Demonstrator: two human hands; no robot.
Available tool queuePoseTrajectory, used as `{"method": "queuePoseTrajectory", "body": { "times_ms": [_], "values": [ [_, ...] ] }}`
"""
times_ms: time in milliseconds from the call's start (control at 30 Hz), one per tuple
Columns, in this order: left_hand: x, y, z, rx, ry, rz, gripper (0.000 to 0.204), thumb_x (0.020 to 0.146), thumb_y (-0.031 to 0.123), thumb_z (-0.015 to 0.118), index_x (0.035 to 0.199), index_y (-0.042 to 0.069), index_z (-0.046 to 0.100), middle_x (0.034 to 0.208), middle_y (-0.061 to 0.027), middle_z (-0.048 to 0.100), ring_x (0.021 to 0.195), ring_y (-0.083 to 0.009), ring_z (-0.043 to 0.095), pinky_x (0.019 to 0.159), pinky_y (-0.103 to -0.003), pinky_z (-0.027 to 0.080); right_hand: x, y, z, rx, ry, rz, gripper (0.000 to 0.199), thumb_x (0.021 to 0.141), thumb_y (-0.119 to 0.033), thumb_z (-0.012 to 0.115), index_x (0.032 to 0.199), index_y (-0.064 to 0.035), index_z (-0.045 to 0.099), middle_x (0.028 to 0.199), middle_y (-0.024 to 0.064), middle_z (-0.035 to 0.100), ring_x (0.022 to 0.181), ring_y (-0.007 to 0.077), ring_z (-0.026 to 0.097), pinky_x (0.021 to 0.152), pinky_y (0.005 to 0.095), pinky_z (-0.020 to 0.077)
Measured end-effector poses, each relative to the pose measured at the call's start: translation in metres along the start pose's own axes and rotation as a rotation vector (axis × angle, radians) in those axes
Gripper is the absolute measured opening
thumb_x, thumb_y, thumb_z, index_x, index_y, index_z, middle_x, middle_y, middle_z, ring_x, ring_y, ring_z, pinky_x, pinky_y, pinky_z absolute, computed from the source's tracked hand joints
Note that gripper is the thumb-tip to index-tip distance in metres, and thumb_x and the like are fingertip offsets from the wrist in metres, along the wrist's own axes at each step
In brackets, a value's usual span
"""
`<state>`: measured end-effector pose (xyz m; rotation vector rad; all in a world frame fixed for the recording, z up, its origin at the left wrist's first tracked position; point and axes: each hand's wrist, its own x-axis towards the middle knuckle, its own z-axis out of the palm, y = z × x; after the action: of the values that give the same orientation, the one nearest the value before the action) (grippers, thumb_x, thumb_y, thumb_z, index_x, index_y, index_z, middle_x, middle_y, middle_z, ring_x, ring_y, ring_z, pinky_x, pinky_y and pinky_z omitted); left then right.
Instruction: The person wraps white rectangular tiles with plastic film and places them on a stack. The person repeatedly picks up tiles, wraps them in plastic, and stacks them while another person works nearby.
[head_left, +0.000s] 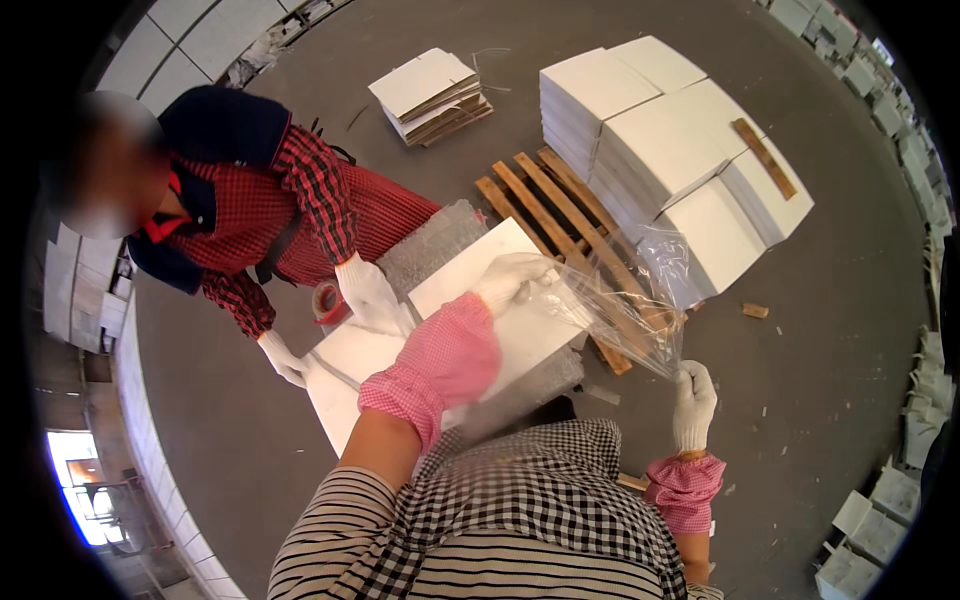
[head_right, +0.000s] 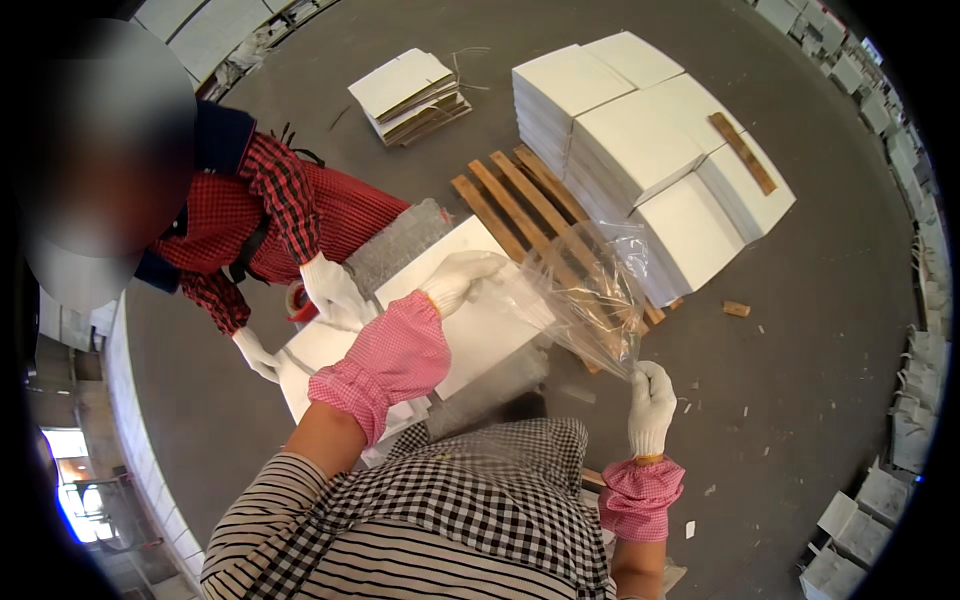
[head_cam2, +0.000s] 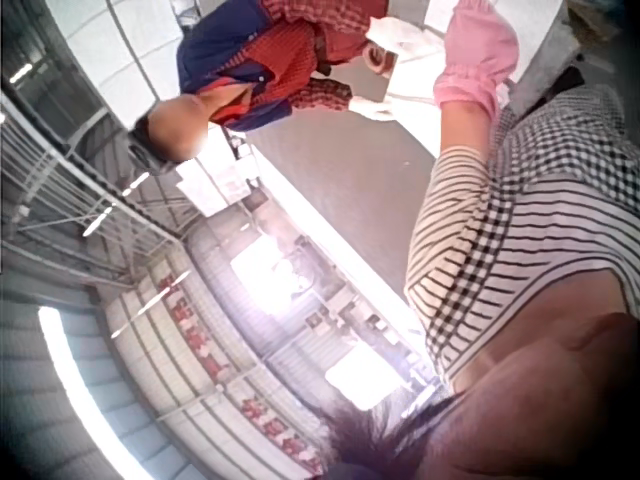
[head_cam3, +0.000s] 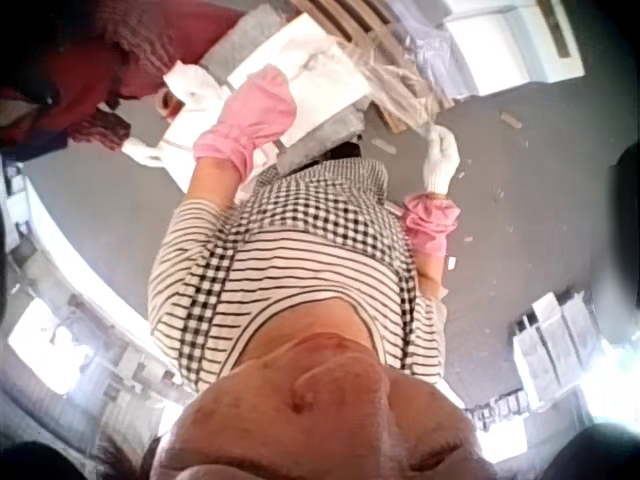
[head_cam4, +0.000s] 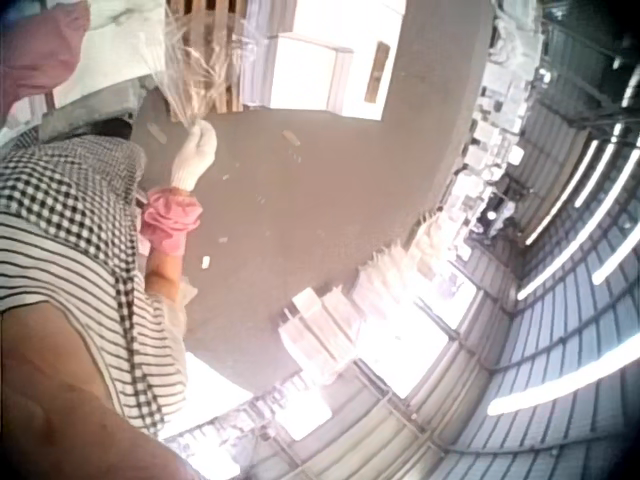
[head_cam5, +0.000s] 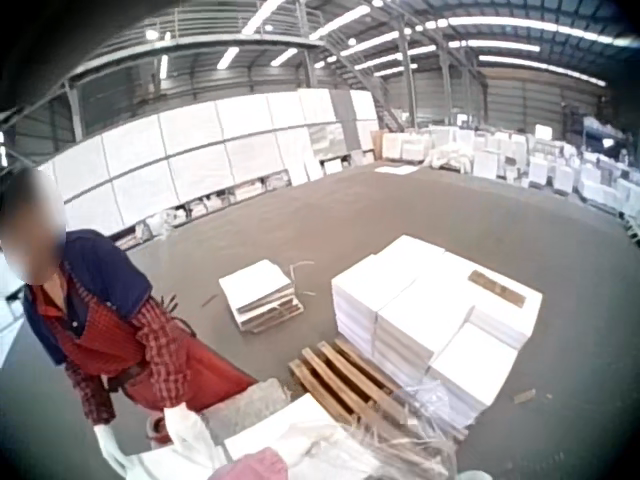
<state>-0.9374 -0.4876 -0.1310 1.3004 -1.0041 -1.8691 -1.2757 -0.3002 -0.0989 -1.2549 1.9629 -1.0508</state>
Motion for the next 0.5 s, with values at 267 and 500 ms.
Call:
{"method": "queuePoseTrajectory", "body": {
  "times_ms": [267,500],
  "values": [
    [0.105,0.007,-0.007,0.124,0.093,-0.042,0.028,0.092,0.011,0.068,0.117,-0.001,0.073,0.092,-0.0044,0.074,0.057,-0.0067,0.05,0.051,-0.022,0.038,0.067,0.054,0.038,-0.071,-0.085,-0.04,0.016,0.1,-0.01,0.062,0.109,0.0011,0.069,0.106,0.0159,0.071,0.096,0.0295,0.068,0.089,0.037,0.0528],
    [0.143,0.023,-0.021,0.269,0.07,-0.093,0.02,0.09,0.013,0.072,0.106,0.003,0.077,0.093,0.0,0.073,0.065,-0.0056,0.049,0.057,-0.023,0.038,0.085,0.08,0.071,-0.023,-0.106,0.01,0.013,0.1,-0.007,0.062,0.109,-0.0006,0.068,0.107,0.0167,0.071,0.1,0.0321,0.068,0.092,0.0399,0.0526]
  ]
}}
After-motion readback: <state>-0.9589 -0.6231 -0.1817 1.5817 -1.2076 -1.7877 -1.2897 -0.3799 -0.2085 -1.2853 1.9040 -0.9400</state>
